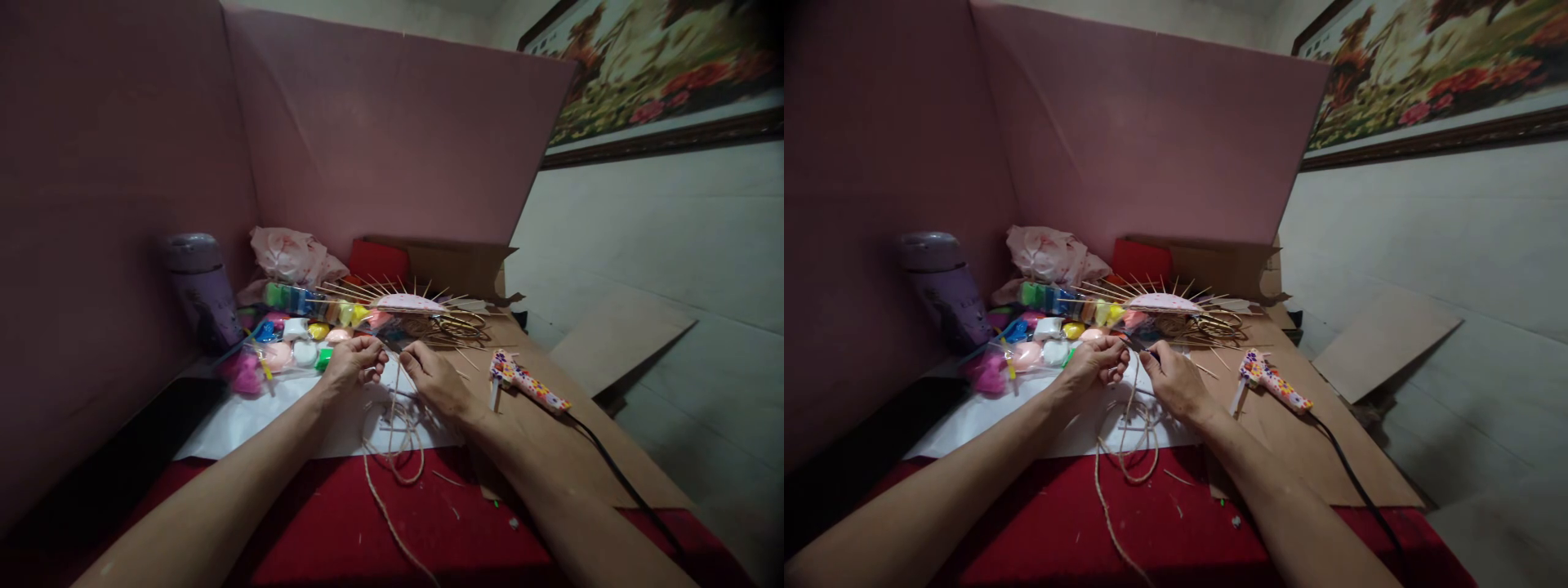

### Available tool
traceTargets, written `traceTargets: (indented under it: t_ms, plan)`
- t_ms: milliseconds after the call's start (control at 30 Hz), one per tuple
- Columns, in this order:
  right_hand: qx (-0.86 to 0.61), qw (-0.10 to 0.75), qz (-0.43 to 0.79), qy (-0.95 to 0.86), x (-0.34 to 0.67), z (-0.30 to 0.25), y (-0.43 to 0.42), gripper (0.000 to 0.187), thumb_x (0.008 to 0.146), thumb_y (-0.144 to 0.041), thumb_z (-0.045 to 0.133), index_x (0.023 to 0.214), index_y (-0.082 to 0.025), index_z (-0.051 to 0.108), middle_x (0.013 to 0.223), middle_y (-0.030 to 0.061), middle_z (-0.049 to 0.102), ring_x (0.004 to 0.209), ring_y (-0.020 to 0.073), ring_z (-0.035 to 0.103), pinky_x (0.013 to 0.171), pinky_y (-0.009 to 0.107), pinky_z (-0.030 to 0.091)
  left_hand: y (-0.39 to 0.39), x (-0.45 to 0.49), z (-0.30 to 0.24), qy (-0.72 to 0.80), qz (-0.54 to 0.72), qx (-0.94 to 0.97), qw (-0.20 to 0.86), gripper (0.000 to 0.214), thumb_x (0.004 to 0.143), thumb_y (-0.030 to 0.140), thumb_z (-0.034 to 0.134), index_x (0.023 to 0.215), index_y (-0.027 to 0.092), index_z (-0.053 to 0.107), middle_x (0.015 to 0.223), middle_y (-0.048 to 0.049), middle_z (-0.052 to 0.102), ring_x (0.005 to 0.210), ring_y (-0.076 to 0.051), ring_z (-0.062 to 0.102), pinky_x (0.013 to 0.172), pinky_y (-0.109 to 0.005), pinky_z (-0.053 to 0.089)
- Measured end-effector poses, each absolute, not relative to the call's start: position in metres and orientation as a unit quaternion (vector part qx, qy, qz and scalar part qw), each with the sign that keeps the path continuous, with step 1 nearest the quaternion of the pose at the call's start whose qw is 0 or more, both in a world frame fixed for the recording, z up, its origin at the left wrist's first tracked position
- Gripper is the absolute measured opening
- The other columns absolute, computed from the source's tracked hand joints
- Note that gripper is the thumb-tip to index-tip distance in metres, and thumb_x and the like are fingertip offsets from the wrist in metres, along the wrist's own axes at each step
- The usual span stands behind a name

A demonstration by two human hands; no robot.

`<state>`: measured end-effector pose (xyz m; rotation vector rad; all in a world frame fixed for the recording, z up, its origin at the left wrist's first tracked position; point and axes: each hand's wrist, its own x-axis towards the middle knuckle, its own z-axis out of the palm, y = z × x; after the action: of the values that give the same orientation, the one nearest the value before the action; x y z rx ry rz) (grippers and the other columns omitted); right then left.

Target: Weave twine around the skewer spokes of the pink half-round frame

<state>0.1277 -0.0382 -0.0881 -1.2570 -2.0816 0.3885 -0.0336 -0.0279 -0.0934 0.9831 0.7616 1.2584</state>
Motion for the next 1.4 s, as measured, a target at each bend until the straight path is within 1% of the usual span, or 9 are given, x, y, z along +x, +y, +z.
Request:
traceTargets:
  t_ms: [267,400,533,667,833,1000,1067,1233,1400]
  plan:
    - [-0.453,0.337,0.164,-0.809,0.127,-0.087,-0.041,0.033,0.09,-0.043,0.033,0.095,-0.019,0.055,0.079,0.0035,0.063,0.069,0.0155,0.056,0.06,0.024,0.035,-0.029,-0.034,-0.091,0.346,0.55,0.436,0.623,0.026,0.063,0.029,0.071,0.073,0.013,0.053,0.057,0.0005,0.058,0.042,-0.006,0.05,0.037,-0.016,0.038]
    - [-0.437,0.355,0.186,-0.805,0.126,-0.087,-0.042,0.031,0.089,-0.041,0.035,0.094,-0.018,0.055,0.081,0.0036,0.063,0.071,0.0154,0.056,0.063,0.024,0.036,-0.03,-0.032,-0.091,0.34,0.549,0.457,0.612,0.031,0.06,0.034,0.073,0.069,0.013,0.053,0.056,0.0007,0.058,0.042,-0.006,0.05,0.036,-0.017,0.037]
    - [-0.409,0.373,0.213,-0.805,0.126,-0.087,-0.043,0.026,0.088,-0.037,0.04,0.092,-0.017,0.055,0.083,0.0041,0.063,0.074,0.0151,0.055,0.066,0.025,0.038,-0.033,-0.03,-0.09,0.328,0.541,0.476,0.611,0.031,0.061,0.035,0.072,0.069,0.013,0.053,0.056,0.0012,0.057,0.043,-0.006,0.05,0.037,-0.017,0.036]
    - [-0.4,0.389,0.243,-0.794,0.126,-0.09,-0.041,0.029,0.087,-0.042,0.04,0.089,-0.017,0.055,0.075,0.0022,0.062,0.065,0.0127,0.053,0.059,0.023,0.037,-0.034,-0.029,-0.089,0.324,0.535,0.485,0.611,0.031,0.061,0.035,0.072,0.07,0.012,0.053,0.054,0.0017,0.056,0.041,-0.006,0.049,0.036,-0.017,0.035]
    - [-0.398,0.415,0.283,-0.767,0.125,-0.094,-0.037,0.037,0.087,-0.048,0.038,0.079,-0.017,0.057,0.062,-0.001,0.054,0.056,0.0107,0.049,0.054,0.022,0.036,-0.035,-0.029,-0.087,0.336,0.532,0.492,0.601,0.034,0.059,0.039,0.072,0.064,0.012,0.051,0.055,0.0007,0.057,0.039,-0.006,0.048,0.036,-0.018,0.035]
    - [-0.375,0.426,0.317,-0.76,0.123,-0.094,-0.037,0.032,0.084,-0.046,0.044,0.081,-0.016,0.056,0.068,-0.0003,0.054,0.057,0.0101,0.044,0.051,0.021,0.035,-0.034,-0.029,-0.089,0.332,0.528,0.501,0.6,0.033,0.06,0.039,0.072,0.066,0.013,0.053,0.054,0.0016,0.057,0.039,-0.006,0.048,0.037,-0.018,0.036]
    - [-0.365,0.424,0.359,-0.747,0.122,-0.095,-0.037,0.031,0.083,-0.046,0.045,0.082,-0.017,0.055,0.067,-0.0015,0.053,0.054,0.0093,0.042,0.049,0.021,0.033,-0.034,-0.03,-0.09,0.328,0.529,0.5,0.602,0.032,0.061,0.038,0.072,0.064,0.013,0.052,0.054,0.0016,0.057,0.04,-0.006,0.048,0.039,-0.019,0.037]
    - [-0.333,0.423,0.51,-0.671,0.119,-0.095,-0.039,0.033,0.082,-0.051,0.044,0.076,-0.019,0.049,0.055,-0.0067,0.038,0.041,0.0063,0.028,0.039,0.02,0.023,-0.034,-0.029,-0.09,0.321,0.532,0.495,0.607,0.031,0.063,0.036,0.071,0.064,0.012,0.052,0.055,0.0011,0.058,0.04,-0.006,0.049,0.038,-0.018,0.037]
    - [-0.322,0.429,0.577,-0.616,0.117,-0.093,-0.041,0.035,0.078,-0.053,0.048,0.073,-0.018,0.046,0.054,-0.007,0.039,0.037,0.0045,0.021,0.035,0.02,0.015,-0.034,-0.029,-0.089,0.318,0.536,0.496,0.604,0.03,0.064,0.036,0.071,0.066,0.012,0.053,0.055,0.0011,0.058,0.039,-0.006,0.048,0.036,-0.018,0.037]
